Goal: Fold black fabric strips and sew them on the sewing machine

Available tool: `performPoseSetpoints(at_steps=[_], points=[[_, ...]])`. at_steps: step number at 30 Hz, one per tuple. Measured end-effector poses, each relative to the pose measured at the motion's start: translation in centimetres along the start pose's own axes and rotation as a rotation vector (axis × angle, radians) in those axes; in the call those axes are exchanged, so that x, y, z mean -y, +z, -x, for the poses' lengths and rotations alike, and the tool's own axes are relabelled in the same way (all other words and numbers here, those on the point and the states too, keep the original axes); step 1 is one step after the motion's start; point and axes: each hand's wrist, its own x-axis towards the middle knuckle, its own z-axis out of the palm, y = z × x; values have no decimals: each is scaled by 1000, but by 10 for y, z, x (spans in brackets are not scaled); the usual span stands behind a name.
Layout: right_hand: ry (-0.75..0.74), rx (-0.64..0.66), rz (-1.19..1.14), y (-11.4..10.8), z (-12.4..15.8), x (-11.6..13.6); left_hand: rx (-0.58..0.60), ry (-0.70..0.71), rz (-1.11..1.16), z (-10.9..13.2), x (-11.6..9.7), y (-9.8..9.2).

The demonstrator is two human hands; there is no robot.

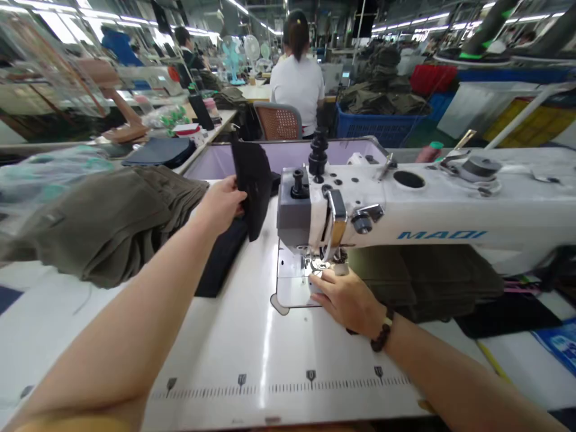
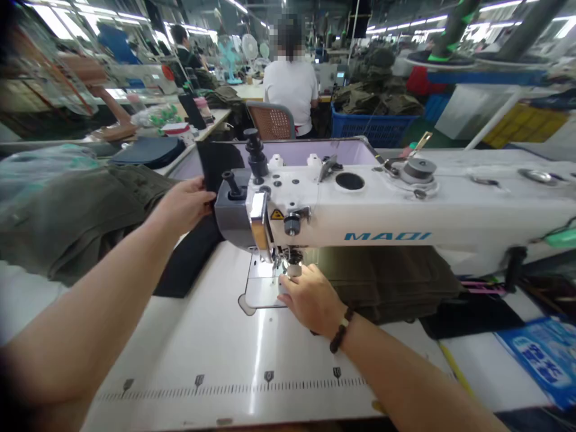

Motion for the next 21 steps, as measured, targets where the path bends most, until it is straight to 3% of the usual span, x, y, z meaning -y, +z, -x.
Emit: performPoseSetpoints(at_steps=[3,6,9,12,14,21], points=[[-28,6,4,0,0,-1,182,-40,168,43,13,-16],[-32,8,17,0,0,-2,221,1,-170,98,41,-17],[-39,-9,32,1,1,-3,166,365,-724,144,59,-3],[-52,-40,36,1,2,-4,414,741,-969,171,65,19],[-73,-58,18,1,4,-6,560,846,-1004,175,65,33],[-322,-120,-43,5,8,-11,519,760,-1058,129,60,50]])
